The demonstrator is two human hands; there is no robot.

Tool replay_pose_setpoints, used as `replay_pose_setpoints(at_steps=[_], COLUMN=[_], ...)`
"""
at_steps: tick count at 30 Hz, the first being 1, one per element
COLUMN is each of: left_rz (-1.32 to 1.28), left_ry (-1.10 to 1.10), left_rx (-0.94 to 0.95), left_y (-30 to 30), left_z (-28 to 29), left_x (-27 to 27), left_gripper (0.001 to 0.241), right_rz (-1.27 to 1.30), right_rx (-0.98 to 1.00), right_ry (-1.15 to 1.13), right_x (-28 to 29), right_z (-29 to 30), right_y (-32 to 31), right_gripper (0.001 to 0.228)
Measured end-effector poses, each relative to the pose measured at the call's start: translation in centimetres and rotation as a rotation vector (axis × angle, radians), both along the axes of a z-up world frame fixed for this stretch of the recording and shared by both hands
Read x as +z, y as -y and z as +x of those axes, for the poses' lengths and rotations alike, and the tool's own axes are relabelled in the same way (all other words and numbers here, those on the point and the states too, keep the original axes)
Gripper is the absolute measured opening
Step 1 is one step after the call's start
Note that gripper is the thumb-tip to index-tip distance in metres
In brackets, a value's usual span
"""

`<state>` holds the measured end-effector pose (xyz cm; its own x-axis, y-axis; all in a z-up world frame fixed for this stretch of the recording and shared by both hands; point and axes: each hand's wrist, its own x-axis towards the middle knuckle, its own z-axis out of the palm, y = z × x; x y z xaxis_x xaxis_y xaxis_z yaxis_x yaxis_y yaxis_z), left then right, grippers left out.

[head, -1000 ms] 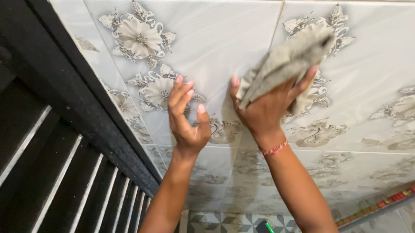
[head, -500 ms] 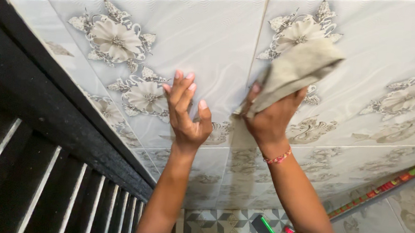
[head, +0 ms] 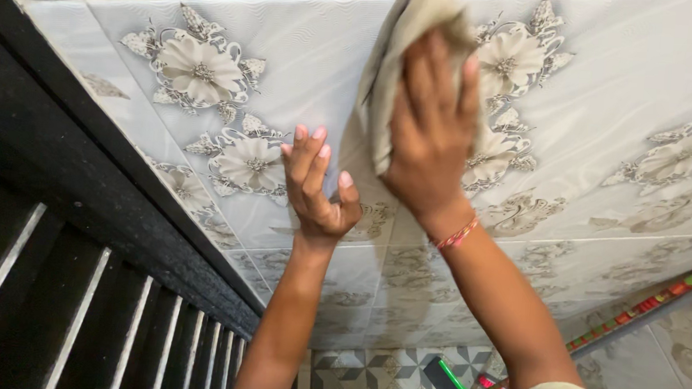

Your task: The person takes a cloth and wipes down the tiled bathroom walls with it.

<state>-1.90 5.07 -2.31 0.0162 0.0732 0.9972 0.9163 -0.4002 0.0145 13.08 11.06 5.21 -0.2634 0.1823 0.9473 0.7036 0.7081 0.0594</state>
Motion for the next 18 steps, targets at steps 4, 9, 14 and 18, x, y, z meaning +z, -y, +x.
replay_pose_setpoints(at_steps=[4,9,14,18], left_rz=[-0.015,-0.001,0.013,0.027], left_ry=[0.004,-0.012,-0.01,-0.011], left_rx=[-0.009,-0.034,-0.044,-0.05], left_y=[0.1,0.2,0.1,0.0], left_z=[-0.1,-0.5,-0.7,-0.8], left_x=[-0.2,0.1,0.1,0.1], left_gripper=[0.044,0.045,0.044,0.044], right_rz=[-0.013,-0.041,-0.053,-0.071], right_rx=[0.076,0.059,0.079,0.172], right_ry=[-0.03,-0.299,-0.385,-0.469], right_x=[-3.5,-2.1,0.7,2.2], right_z=[0.8,2.4,1.0,-0.5], right_y=[0.9,0.5,-0.5,-0.6], right_gripper=[0.039,0.038,0.052,0.079])
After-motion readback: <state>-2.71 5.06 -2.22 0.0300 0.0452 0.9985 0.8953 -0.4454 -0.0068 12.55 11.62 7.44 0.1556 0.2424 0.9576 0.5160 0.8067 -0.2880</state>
